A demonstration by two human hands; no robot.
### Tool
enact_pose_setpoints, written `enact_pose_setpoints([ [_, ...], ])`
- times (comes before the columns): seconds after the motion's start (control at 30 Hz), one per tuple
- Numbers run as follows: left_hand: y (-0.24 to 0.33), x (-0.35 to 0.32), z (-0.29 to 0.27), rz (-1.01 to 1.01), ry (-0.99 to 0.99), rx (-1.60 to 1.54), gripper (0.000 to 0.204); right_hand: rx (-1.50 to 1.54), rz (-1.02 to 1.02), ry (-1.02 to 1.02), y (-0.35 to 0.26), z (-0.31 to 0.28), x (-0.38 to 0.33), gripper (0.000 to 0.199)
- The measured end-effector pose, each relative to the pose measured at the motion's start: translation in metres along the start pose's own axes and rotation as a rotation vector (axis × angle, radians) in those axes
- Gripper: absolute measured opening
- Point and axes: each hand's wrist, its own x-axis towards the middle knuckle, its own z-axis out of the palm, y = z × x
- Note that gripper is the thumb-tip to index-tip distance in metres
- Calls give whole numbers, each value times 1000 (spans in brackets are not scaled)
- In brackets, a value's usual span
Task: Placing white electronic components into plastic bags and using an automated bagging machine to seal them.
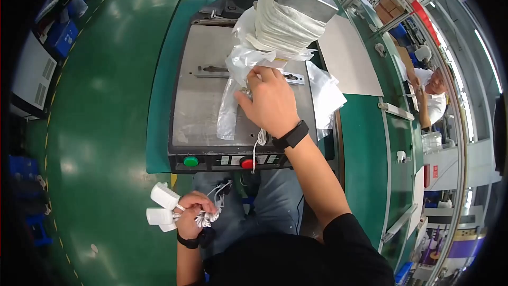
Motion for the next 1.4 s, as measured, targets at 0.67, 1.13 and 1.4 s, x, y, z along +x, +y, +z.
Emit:
enact_pose_setpoints([
  [0.67, 14, 67, 6, 112, 131, 420, 28, 770, 541, 169, 25, -14, -222, 33],
  [1.13, 21, 54, -5, 168, 121, 364, 20, 465, 369, 269, 21, -35, -208, 19],
  [1.4, 37, 49, -6, 117, 306, 358, 21, 470, 517, 126, 44, -82, -130, 20],
])
